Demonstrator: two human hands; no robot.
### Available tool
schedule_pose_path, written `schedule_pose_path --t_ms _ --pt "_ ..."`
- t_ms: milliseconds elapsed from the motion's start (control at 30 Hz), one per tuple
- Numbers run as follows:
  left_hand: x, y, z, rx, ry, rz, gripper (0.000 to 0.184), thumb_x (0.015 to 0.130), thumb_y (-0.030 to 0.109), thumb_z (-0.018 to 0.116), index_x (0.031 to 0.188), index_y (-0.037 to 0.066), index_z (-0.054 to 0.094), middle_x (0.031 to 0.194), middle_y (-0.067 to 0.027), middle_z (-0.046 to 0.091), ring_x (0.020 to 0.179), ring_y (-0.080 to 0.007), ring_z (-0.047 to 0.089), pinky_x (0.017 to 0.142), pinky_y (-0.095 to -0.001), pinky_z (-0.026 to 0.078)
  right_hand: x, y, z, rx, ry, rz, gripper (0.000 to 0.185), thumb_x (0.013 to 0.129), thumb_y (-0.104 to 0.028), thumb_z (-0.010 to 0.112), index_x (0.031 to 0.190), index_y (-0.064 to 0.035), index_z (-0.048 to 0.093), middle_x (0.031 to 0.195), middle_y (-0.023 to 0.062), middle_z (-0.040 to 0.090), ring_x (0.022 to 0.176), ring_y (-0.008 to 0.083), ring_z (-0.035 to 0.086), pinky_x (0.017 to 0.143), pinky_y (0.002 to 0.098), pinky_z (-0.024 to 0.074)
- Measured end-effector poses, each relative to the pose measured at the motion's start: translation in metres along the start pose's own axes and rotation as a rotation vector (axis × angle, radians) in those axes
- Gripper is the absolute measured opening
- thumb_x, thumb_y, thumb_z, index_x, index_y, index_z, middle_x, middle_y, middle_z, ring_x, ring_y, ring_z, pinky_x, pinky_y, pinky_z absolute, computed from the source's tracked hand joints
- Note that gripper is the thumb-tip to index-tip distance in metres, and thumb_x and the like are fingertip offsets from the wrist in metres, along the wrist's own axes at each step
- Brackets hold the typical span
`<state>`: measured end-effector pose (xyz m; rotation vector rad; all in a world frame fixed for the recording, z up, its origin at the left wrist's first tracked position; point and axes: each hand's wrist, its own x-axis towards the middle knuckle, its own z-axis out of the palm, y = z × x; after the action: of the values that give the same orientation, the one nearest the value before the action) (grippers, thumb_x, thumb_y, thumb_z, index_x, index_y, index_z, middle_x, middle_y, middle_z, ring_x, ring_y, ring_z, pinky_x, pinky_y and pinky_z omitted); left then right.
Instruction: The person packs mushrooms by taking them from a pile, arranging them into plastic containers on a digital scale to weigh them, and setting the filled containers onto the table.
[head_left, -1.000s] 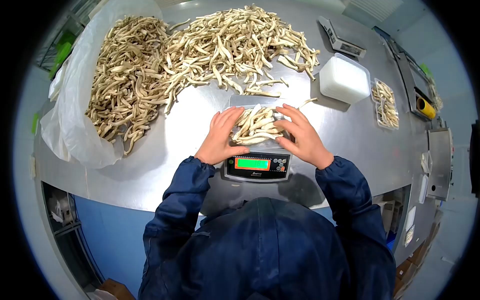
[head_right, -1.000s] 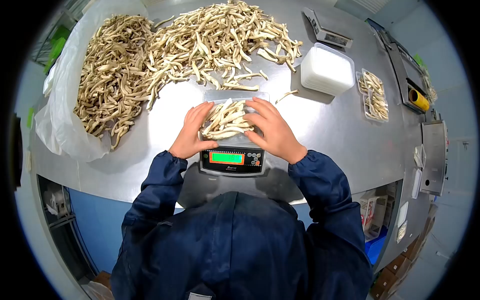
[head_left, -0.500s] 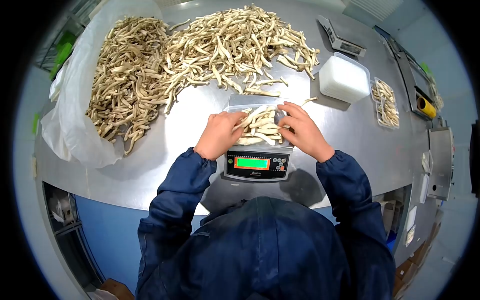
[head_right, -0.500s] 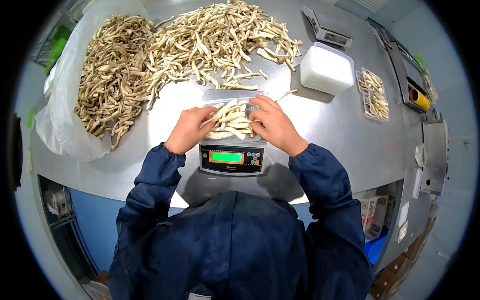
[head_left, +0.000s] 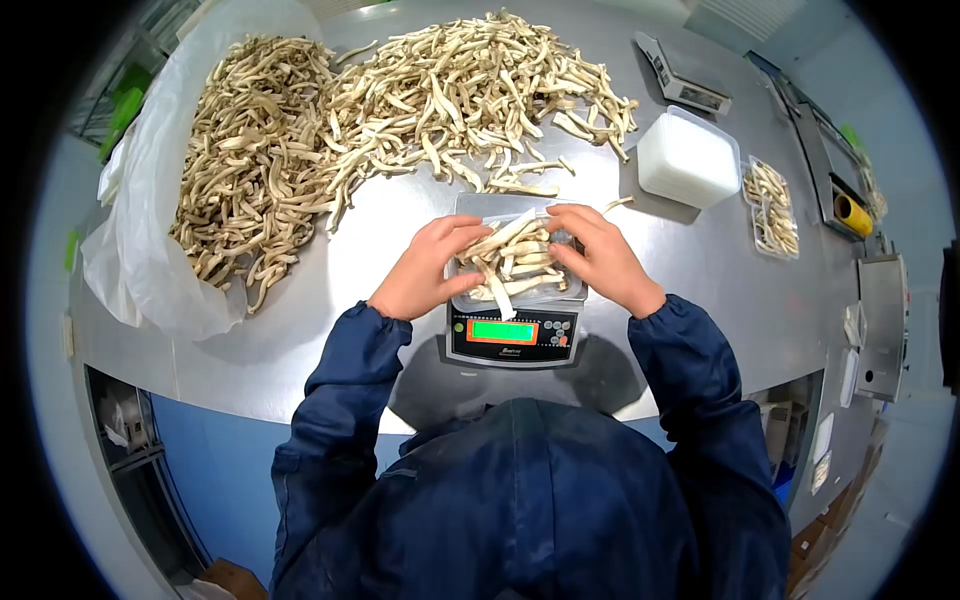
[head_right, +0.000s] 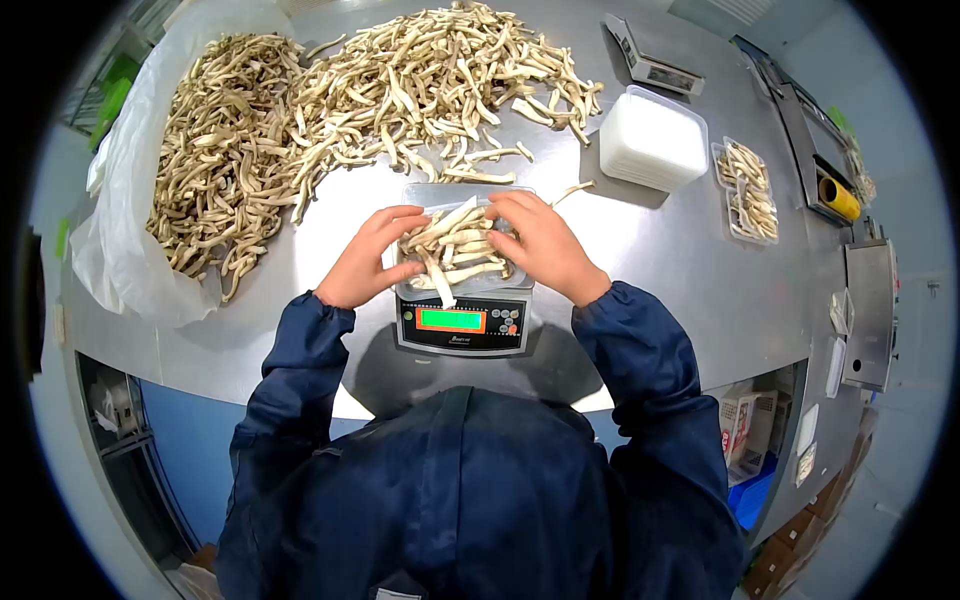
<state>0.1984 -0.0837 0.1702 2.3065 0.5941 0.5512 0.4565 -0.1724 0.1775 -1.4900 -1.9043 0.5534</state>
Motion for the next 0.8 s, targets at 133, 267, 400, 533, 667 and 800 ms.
schedule_pose_path --t_ms 133,267,400,533,667,800 --pt "-0.004 0.014 0.001 0.127 -0.011 0.066 0.043 0.072 0.005 0.069 0.113 0.014 0.061 0.129 -0.0112 0.049 0.124 -0.0328 0.042 0.104 -0.0432 0.034 -0.012 -0.002 -0.004 -0.032 0.028 -0.021 0.016 0.081 -0.015 0.065 0.089 -0.0021 0.062 0.121 0.0145 0.057 0.102 0.0293 0.057 0.083 0.0341 0.0469" --pt "0.001 0.019 0.008 0.258 -0.028 0.130 0.026 0.072 0.005 0.067 0.098 0.010 0.064 0.129 -0.0104 0.050 0.125 -0.0322 0.041 0.105 -0.0443 0.032 -0.034 -0.009 -0.003 -0.158 0.024 -0.031 0.016 0.078 -0.016 0.067 0.080 -0.0021 0.059 0.118 0.0163 0.057 0.113 0.0342 0.051 0.093 0.0397 0.0419" --pt "0.005 0.021 0.011 0.342 -0.068 0.098 0.023 0.074 0.007 0.066 0.097 0.010 0.064 0.131 -0.0107 0.049 0.127 -0.0321 0.040 0.105 -0.0443 0.031 -0.044 -0.011 0.003 -0.188 0.079 -0.009 0.018 0.075 -0.017 0.069 0.077 -0.0024 0.058 0.119 0.0176 0.056 0.119 0.0359 0.047 0.097 0.0426 0.0393" --pt "0.011 0.025 0.007 0.389 -0.135 0.124 0.021 0.075 0.008 0.065 0.095 0.010 0.064 0.133 -0.0109 0.047 0.129 -0.0321 0.039 0.106 -0.0447 0.030 -0.045 -0.012 0.013 -0.174 0.122 -0.004 0.017 0.075 -0.014 0.069 0.079 -0.0021 0.058 0.120 0.0183 0.055 0.119 0.0367 0.047 0.097 0.0422 0.0401" --pt "0.017 0.026 0.001 0.386 -0.207 0.166 0.019 0.075 0.008 0.065 0.093 0.011 0.062 0.135 -0.0107 0.046 0.130 -0.0321 0.038 0.106 -0.0447 0.031 -0.046 -0.014 0.013 -0.140 0.091 0.025 0.013 0.079 -0.011 0.067 0.081 -0.0014 0.059 0.122 0.0179 0.055 0.116 0.0351 0.050 0.094 0.0399 0.0420" --pt "0.020 0.018 -0.001 0.400 -0.235 0.173 0.019 0.074 0.009 0.067 0.092 0.011 0.061 0.135 -0.0105 0.046 0.130 -0.0323 0.038 0.106 -0.0444 0.032 -0.045 -0.017 0.004 -0.031 0.121 0.079 0.013 0.078 -0.010 0.066 0.080 -0.0012 0.058 0.117 0.0173 0.058 0.107 0.0340 0.055 0.090 0.0387 0.0449"
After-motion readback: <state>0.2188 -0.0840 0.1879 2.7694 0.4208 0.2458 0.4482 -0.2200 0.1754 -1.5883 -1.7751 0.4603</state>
